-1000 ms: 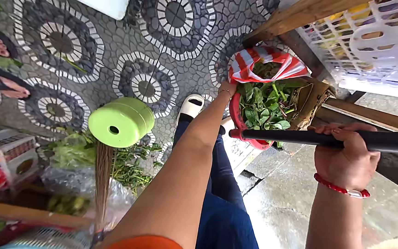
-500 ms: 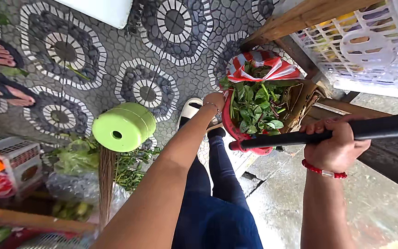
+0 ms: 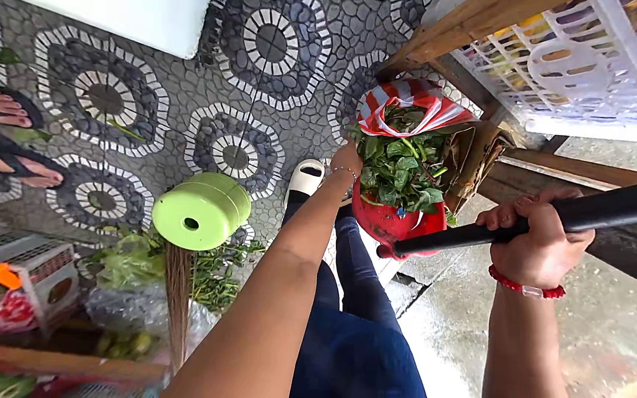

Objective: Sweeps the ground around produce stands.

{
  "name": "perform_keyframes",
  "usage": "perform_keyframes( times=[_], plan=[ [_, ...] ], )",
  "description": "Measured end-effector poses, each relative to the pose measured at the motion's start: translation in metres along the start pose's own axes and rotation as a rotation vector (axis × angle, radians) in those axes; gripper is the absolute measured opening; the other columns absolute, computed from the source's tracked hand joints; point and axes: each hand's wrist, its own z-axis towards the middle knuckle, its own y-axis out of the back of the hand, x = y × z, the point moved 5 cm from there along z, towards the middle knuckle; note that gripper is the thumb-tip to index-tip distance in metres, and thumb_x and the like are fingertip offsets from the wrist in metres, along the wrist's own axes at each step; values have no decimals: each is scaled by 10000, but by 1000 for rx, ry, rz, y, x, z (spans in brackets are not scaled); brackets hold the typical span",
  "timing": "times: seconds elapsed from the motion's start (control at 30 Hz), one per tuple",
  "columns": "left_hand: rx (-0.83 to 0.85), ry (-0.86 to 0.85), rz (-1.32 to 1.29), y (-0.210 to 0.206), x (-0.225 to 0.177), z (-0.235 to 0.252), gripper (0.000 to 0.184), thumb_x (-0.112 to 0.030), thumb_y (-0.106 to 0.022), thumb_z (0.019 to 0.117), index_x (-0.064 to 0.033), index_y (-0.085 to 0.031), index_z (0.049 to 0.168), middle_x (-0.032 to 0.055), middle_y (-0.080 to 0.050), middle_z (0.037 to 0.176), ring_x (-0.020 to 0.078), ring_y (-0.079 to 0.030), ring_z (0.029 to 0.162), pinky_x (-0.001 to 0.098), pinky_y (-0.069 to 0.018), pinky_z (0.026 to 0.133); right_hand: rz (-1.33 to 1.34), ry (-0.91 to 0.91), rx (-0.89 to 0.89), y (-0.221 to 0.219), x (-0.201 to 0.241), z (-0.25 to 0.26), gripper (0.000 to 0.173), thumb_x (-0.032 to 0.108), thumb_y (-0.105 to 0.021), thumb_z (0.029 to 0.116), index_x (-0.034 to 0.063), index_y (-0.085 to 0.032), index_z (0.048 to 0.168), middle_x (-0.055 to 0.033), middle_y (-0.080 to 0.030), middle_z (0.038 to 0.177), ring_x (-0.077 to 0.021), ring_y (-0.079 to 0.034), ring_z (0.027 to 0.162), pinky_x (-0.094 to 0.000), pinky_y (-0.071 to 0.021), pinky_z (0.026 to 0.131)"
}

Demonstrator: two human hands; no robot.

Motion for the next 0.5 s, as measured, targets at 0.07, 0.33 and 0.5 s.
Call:
perform_keyframes(
  times=[0.07,0.33,0.5],
  plan=[
    [-63,-21,-37,-1,-2,4,695,-110,-539,1017,-39,-196,1617,296,-603,1340,464,-629,1196,629,-497,989,14,-17,9,3,3,-4,215,-59,-442,854,142,-505,814,27,-542,492,-121,-564,408,-304,-558,449],
    [64,-443,480,-18,-10,-8,737,82,-509,973,-303,-387,1590,369,-458,1430,518,-652,1047,628,-547,851,-29,-7,99,-3,8,-7,206,-16,-522,855,188,-545,852,57,-577,538,-102,-577,430,-298,-565,451],
    [159,-346,647,-23,-18,-6,535,10,-505,1007,-191,-523,1502,332,-517,1388,510,-614,1141,631,-516,916,-24,-50,47,8,1,-15,201,-19,-541,842,181,-535,865,58,-580,537,-102,-578,428,-297,-561,445]
  ],
)
